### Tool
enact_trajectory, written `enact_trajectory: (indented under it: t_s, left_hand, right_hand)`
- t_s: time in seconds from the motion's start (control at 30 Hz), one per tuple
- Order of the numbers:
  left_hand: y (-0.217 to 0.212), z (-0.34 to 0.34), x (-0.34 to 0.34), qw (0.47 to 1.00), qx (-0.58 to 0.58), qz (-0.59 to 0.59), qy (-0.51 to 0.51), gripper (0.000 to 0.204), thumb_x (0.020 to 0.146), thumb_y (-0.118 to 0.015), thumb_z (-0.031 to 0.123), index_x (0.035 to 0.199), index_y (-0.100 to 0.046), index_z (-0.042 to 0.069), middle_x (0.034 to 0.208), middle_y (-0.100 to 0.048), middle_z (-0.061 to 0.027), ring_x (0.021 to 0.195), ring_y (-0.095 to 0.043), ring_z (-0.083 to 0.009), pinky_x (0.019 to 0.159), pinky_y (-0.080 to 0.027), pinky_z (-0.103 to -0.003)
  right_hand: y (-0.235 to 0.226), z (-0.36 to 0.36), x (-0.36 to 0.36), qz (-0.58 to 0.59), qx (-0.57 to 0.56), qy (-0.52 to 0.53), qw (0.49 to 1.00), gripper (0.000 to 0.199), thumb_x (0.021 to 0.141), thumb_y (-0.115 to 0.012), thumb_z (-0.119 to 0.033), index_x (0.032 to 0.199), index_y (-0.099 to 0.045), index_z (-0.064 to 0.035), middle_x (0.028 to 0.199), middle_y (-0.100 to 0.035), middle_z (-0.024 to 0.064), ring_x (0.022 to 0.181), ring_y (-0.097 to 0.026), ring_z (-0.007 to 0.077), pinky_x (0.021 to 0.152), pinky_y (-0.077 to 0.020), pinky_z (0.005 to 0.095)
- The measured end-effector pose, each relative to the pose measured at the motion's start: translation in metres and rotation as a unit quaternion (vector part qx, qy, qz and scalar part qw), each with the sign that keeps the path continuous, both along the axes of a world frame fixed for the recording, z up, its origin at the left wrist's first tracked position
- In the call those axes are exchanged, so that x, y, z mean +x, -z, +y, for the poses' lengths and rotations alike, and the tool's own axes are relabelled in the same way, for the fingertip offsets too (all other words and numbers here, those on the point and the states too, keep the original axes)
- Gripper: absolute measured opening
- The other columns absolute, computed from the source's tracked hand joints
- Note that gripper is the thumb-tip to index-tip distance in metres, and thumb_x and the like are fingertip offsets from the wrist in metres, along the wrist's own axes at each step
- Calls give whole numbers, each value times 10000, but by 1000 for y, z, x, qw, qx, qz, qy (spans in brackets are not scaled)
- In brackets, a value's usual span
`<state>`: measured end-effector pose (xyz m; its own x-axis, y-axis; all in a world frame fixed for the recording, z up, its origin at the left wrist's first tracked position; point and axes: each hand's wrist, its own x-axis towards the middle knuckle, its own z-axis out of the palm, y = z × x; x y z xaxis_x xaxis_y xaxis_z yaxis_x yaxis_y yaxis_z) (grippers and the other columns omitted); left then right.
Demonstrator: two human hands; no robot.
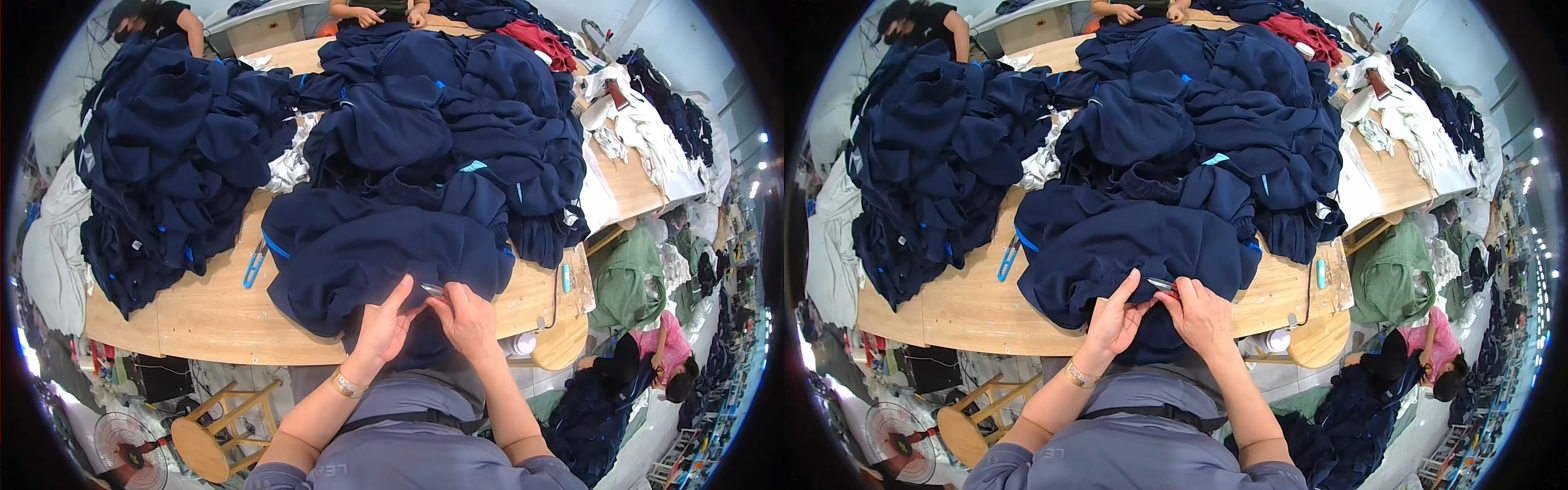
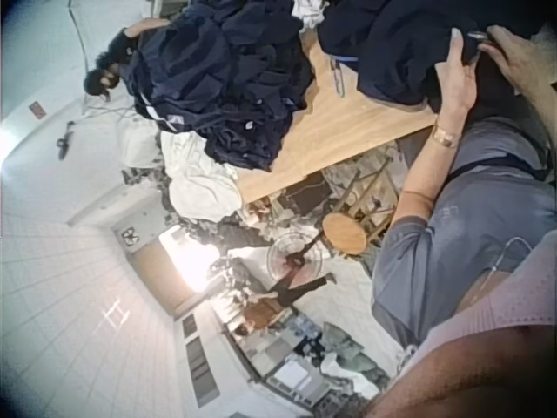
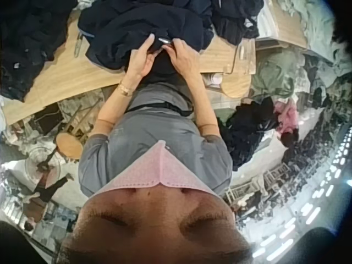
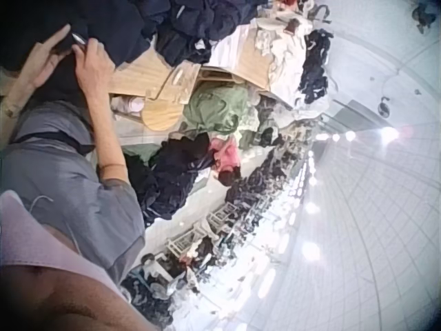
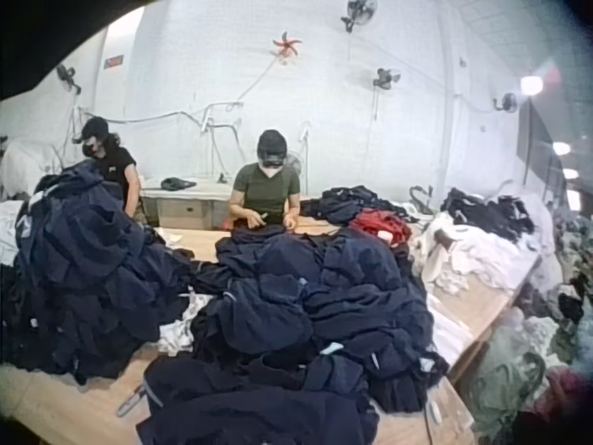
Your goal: The person picks up clothing garments from a pile on the table, turns them over, and trims loose threads using small scissors.
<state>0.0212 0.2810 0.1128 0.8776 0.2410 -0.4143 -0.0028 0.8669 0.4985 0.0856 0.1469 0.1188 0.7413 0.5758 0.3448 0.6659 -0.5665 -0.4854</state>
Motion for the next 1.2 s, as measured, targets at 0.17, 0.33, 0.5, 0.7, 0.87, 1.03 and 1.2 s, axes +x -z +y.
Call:
enact_trajectory:
  t_s: [0.17, 0.33, 0.5, 0.7, 0.87, 1.03, 1.2]
  left_hand:
    - [0, 1, 0, 1000, 8, -6, -11, 182, 897, -590, 139, 1058, -573, 56, 1035, -617, -66, 931, -609, -167, 813, -500, -307]
    - [3, 1, -1, 1000, 19, -7, -11, 204, 899, -585, 126, 1089, -541, 63, 1039, -608, -67, 941, -606, -173, 819, -500, -322]
    - [3, -3, -1, 998, 54, -14, -28, 212, 898, -586, 116, 1098, -532, 67, 1048, -589, -66, 959, -596, -179, 830, -499, -346]
    - [-4, 4, -1, 1000, 14, -5, -6, 216, 898, -582, 114, 1103, -529, 69, 1051, -579, -55, 963, -588, -166, 806, -535, -366]
    - [-1, 4, -2, 999, -45, -17, 25, 236, 894, -588, 117, 1116, -522, 77, 1067, -574, -41, 947, -589, -162, 787, -552, -349]
    - [3, -5, 0, 999, 8, -6, -45, 205, 881, -596, 80, 1076, -540, 48, 1000, -609, -53, 871, -624, -159, 725, -554, -302]
    - [10, -13, -1, 994, 55, -15, -92, 295, 848, -637, 40, 1113, -507, 53, 1016, -574, -45, 857, -604, -147, 698, -526, -278]
  right_hand:
    - [3, -2, 0, -2, -7, -7, 1000, 224, 808, -659, -225, 845, -537, -41, 711, -572, 104, 603, -580, 287, 514, -438, 360]
    - [3, -3, 0, -6, -13, -15, 1000, 230, 805, -662, -231, 854, -541, -42, 705, -571, 96, 601, -583, 277, 514, -442, 352]
    - [-1, -2, 2, -10, -26, -21, 999, 243, 804, -662, -246, 855, -542, -41, 717, -579, 93, 612, -588, 279, 517, -448, 354]
    - [10, 1, 4, 185, 280, 33, 941, 160, 832, -653, -112, 931, -558, -29, 577, -503, 34, 501, -469, 68, 460, -375, 248]
    - [4, 11, -4, 171, 280, 35, 944, 133, 801, -660, -24, 923, -611, -43, 644, -534, -34, 534, -412, 2, 473, -322, 165]
    - [15, 14, 2, -45, 187, -47, 980, 356, 641, -652, 51, 989, -612, -7, 657, -574, 63, 537, -574, 181, 500, -443, 268]
    - [10, 12, -2, -129, 98, -58, 985, 349, 637, -652, 2, 980, -595, 25, 637, -560, 59, 530, -559, 194, 496, -433, 288]
